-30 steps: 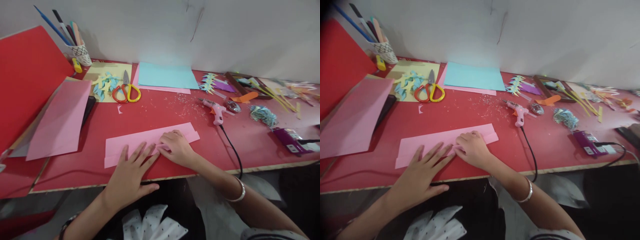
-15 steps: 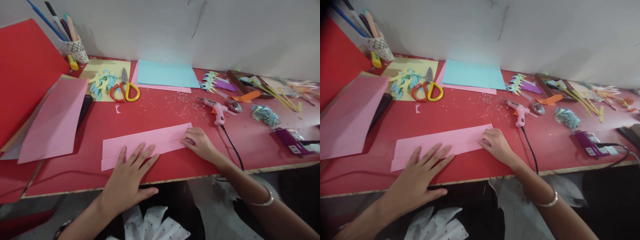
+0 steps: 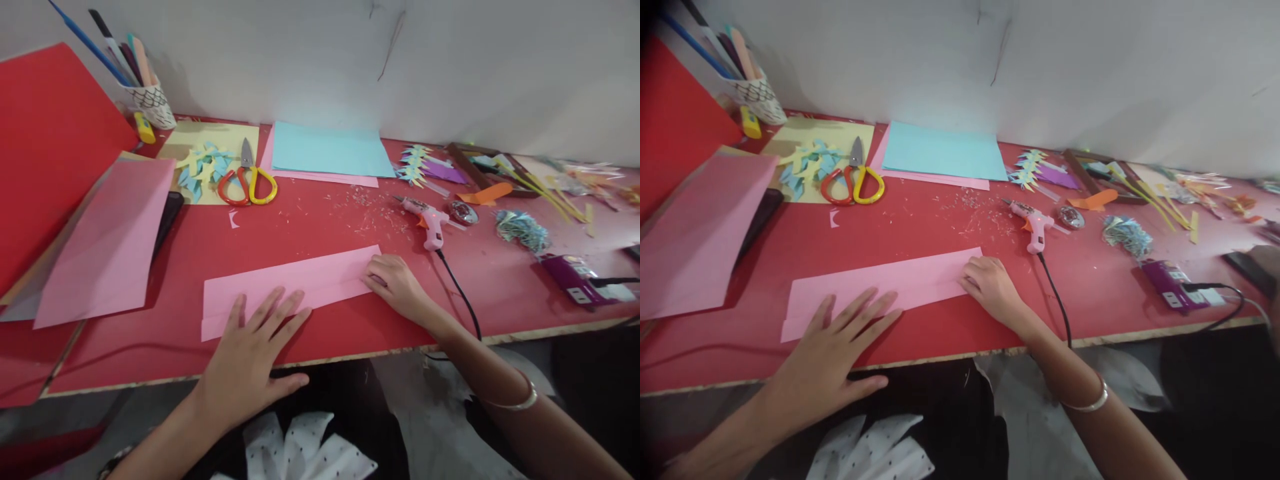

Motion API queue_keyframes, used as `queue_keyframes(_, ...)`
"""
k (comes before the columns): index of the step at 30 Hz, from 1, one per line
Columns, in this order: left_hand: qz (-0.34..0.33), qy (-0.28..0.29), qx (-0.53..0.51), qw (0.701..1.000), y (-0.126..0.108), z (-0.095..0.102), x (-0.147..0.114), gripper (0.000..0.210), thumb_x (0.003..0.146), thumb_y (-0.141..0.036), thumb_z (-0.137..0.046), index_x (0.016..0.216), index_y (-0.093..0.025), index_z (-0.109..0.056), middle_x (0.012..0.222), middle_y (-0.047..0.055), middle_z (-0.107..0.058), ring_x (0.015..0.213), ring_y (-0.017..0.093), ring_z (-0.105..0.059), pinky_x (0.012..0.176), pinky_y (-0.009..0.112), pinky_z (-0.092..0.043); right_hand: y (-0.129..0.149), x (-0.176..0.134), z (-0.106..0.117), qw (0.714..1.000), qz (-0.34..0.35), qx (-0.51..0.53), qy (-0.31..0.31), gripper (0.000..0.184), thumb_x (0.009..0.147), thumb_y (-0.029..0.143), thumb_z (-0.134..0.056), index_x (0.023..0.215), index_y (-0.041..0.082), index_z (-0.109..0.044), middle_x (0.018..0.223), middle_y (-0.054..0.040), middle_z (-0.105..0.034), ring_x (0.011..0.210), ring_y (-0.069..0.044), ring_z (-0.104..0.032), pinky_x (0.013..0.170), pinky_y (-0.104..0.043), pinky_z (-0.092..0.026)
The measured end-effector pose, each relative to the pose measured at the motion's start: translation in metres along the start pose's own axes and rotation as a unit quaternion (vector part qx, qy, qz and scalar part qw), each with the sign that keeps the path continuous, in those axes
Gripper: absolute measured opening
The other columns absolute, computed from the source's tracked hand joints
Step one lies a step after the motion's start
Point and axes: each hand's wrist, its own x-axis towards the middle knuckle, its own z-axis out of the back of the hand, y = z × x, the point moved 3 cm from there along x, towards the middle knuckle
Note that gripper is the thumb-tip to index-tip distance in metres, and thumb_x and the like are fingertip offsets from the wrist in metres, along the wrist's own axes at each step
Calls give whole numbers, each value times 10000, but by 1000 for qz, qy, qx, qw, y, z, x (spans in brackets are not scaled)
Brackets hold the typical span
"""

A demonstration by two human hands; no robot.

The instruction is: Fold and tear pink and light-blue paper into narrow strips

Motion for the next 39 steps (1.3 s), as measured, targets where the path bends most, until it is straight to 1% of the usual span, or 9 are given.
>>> queue_keyframes(5,7,-15,24,1000,11,2,-21,645,794,-571,-329,1331,-216,-292,1367,30,-368,1255,240,-297,1048,446,30,0,-2,2,999,-12,-38,-6,293,857,279,-343,594,185,-430,645,-24,-481,617,-144,-418,625,-266,-315)
queue_keyframes(8,20,-13,30,999,15,3,-29,630,801,-544,-341,1341,-228,-267,1363,23,-373,1259,233,-296,1051,439,30,5,-2,5,997,-21,-74,-11,226,841,255,-383,661,181,-498,735,-43,-550,705,-165,-475,743,-324,-343)
queue_keyframes(10,27,-6,27,999,16,2,-31,633,799,-557,-333,1344,-243,-257,1358,24,-382,1255,236,-307,1049,452,30,16,-4,7,993,-13,-109,-32,193,845,212,-369,820,180,-558,871,-64,-596,833,-188,-510,884,-406,-281)
queue_keyframes(12,29,-1,22,999,16,1,-31,645,793,-573,-331,1347,-255,-246,1356,26,-386,1253,240,-311,1047,459,30,35,-8,5,989,25,-138,-46,276,862,184,-329,1049,192,-533,1059,-84,-587,1014,-207,-482,976,-464,-161)
queue_keyframes(14,29,-4,18,999,16,0,-31,645,790,-569,-339,1348,-258,-244,1356,26,-386,1259,237,-301,1048,453,36,59,-13,-2,985,100,-136,-16,341,882,248,-320,1192,204,-456,1212,-79,-525,1170,-208,-382,1011,-456,-120)
queue_keyframes(16,29,-10,16,999,16,0,-30,635,793,-554,-344,1345,-253,-253,1359,27,-382,1265,234,-288,1048,447,40,80,-19,-13,979,167,-102,55,459,875,405,-333,1278,190,-373,1314,-61,-441,1257,-194,-273,1037,-416,-132)
queue_keyframes(19,27,-14,22,999,15,0,-30,622,797,-539,-344,1337,-240,-273,1365,26,-373,1267,231,-281,1046,444,40,93,-26,-24,973,185,-69,122,611,858,511,-282,1340,136,-276,1386,-73,-336,1298,-178,-200,1054,-382,-144)
queue_keyframes(25,24,-12,19,999,15,2,-30,633,791,-532,-366,1340,-238,-258,1369,17,-367,1264,225,-284,1045,439,25,75,-33,-20,977,141,-69,145,632,863,514,-256,1372,145,-199,1435,-55,-207,1323,-147,-141,1074,-363,-101)
queue_keyframes(39,17,-1,27,1000,18,3,-33,669,775,-543,-384,1352,-236,-240,1350,30,-398,1238,244,-331,1051,432,20,18,-54,-2,982,96,-111,117,603,885,395,-291,1393,209,-24,1432,-36,-211,1322,-164,-160,1043,-385,-212)
